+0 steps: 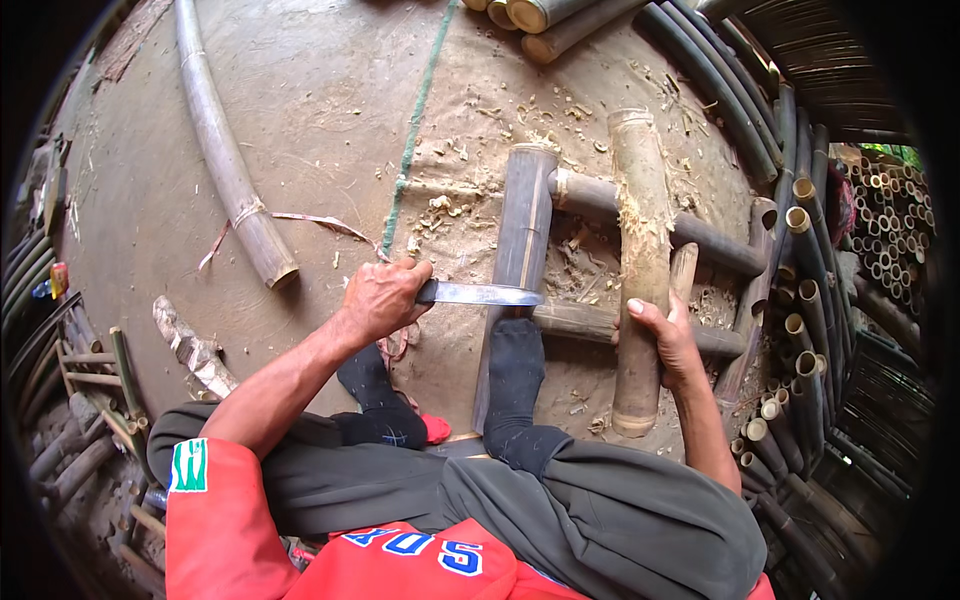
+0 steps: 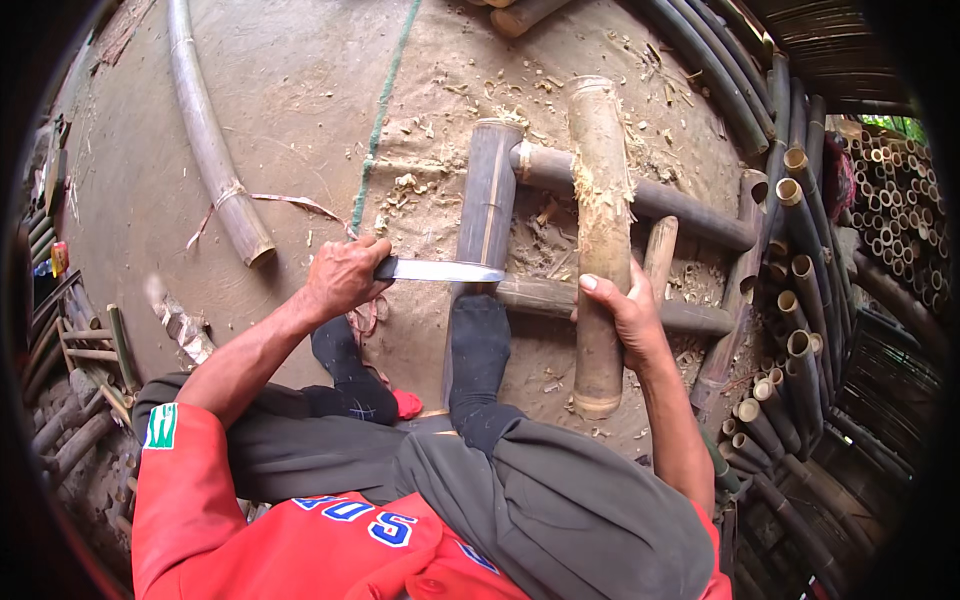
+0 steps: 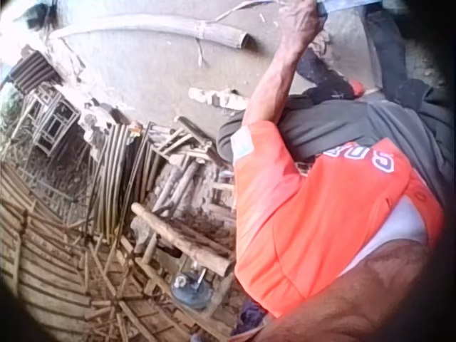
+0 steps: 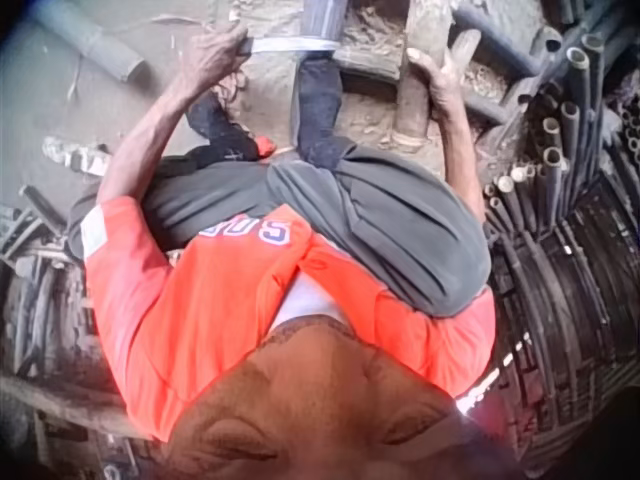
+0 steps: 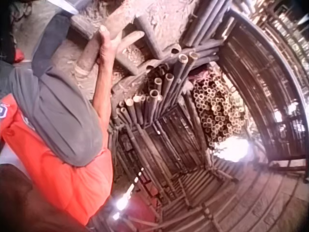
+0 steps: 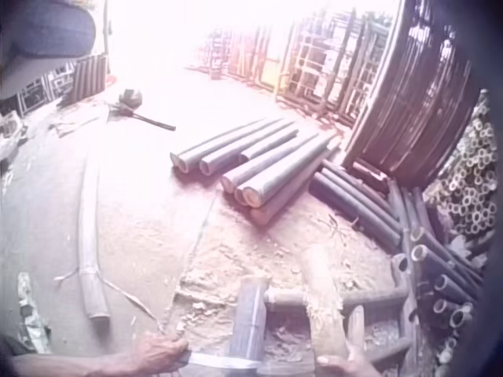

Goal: The person carves a circular hole into a bamboo pole using a knife and a thick bamboo piece as a mallet. They refine the edges of the hole with a smaller hand tool and insert a second bamboo pole into the opening to test the fit.

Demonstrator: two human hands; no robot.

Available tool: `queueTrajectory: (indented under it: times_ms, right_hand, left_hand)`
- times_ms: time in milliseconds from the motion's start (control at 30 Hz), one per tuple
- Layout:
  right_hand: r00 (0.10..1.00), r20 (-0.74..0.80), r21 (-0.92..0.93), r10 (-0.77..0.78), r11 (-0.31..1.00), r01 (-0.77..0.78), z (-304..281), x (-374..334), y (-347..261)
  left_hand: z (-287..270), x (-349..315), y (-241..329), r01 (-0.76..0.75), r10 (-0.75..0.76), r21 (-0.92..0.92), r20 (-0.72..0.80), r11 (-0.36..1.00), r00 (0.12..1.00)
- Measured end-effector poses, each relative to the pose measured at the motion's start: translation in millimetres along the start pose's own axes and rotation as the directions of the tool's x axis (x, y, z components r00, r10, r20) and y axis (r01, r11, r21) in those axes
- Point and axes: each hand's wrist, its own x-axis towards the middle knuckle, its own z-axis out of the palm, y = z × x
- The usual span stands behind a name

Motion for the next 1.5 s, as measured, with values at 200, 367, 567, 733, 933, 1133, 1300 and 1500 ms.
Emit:
queueTrajectory:
  times_ms: [200, 367, 567, 733, 933, 1133, 1300, 1500]
  right_hand:
    - [1.0, 0.01, -0.019, 0.017, 1.0, -0.017, -1.3, -7.8, -2.0]
    - [0.999, 0.019, -0.027, 0.032, 0.999, -0.031, -1.4, -2.2, 3.0]
    - [0.998, 0.048, -0.124, -0.029, 0.992, 0.035, -2.6, 4.3, 10.6]
    - [0.909, 0.296, -0.701, -0.293, 0.58, 0.415, -0.2, 1.6, -6.8]
    - [0.284, 0.909, -0.392, -0.305, -0.394, 0.831, -21.7, 63.3, -24.5]
    - [0.397, 0.911, -0.405, -0.108, -0.413, 0.816, 7.4, 51.0, -30.3]
    - [0.53, 0.827, -0.546, -0.185, -0.486, 0.682, -21.9, 93.0, -22.8]
    - [0.068, 0.978, -0.159, -0.198, -0.491, 0.856, 11.8, 57.1, -13.1]
  left_hand:
    - [5.9, 6.7, 10.2, 0.006, -0.006, -0.027, -0.011, 1.0, 1.0]
    - [3.0, 9.0, 2.8, 0.004, -0.004, -0.007, 0.003, 1.0, 1.0]
    - [-3.0, 12.4, 1.5, 0.031, -0.03, -0.016, 0.06, 0.999, 0.998]
    - [2.6, 14.8, 0.4, 0.076, -0.077, 0.021, 0.065, 0.997, 0.995]
    - [-7.4, 20.6, 5.0, 0.096, -0.102, 0.044, 0.157, 0.994, 0.982]
    - [-4.1, 15.0, 6.1, 0.133, -0.145, 0.077, 0.169, 0.988, 0.975]
    - [1.6, 20.4, 7.8, 0.104, -0.114, 0.081, 0.122, 0.991, 0.986]
    - [6.3, 15.6, 5.1, 0.12, -0.126, 0.097, 0.064, 0.988, 0.99]
